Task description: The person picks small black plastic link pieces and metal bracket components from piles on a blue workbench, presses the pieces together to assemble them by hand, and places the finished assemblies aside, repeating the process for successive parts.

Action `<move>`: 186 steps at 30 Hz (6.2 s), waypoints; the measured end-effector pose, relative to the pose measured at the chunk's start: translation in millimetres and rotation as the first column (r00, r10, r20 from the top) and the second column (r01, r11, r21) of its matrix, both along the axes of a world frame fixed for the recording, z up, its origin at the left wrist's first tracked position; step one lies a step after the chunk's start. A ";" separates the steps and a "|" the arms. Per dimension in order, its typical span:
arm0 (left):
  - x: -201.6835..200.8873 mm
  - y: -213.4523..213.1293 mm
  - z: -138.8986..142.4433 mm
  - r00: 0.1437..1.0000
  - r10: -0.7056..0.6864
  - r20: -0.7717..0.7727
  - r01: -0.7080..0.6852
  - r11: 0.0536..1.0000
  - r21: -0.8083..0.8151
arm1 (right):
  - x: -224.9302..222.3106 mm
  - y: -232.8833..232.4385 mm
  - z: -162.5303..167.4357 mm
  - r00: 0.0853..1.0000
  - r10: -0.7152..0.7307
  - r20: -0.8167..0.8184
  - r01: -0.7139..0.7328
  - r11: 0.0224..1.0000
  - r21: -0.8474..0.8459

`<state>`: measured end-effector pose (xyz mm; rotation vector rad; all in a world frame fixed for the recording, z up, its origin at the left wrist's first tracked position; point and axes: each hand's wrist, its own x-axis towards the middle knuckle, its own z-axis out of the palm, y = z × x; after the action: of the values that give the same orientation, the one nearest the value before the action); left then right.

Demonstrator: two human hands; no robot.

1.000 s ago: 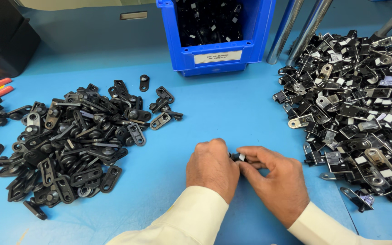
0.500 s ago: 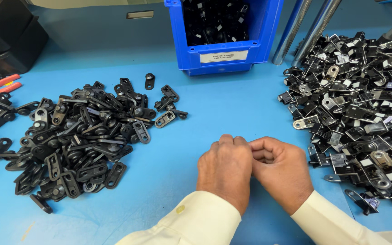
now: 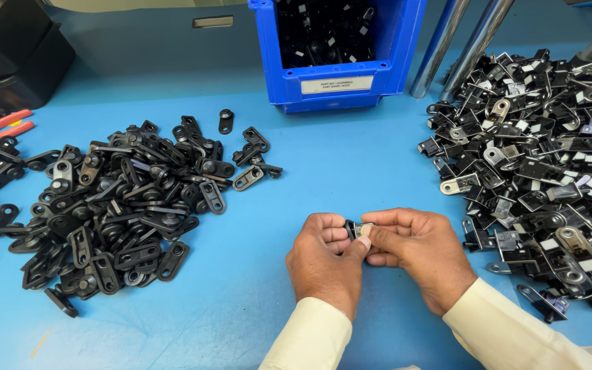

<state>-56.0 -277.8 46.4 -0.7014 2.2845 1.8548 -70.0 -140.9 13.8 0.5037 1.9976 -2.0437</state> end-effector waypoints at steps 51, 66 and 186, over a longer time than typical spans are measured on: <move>-14.5 -32.7 8.6 0.973 -0.230 0.033 0.225 0.899 -0.377 | 17.2 -41.4 3.9 0.927 0.106 -0.359 0.119 0.826 0.551; -10.7 -32.9 12.1 0.865 -0.499 -0.044 0.347 0.659 -0.667 | -4.3 -38.6 0.7 0.968 0.050 -0.248 0.009 0.972 0.235; 11.4 -17.9 15.2 0.998 0.007 0.065 -0.020 0.978 0.209 | 55.5 -24.9 11.3 0.777 0.340 -0.530 0.167 0.701 0.694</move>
<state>-44.5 -295.7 61.6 -0.7337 2.0111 2.0101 -14.5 -165.8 25.2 -0.2479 3.1599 -1.3643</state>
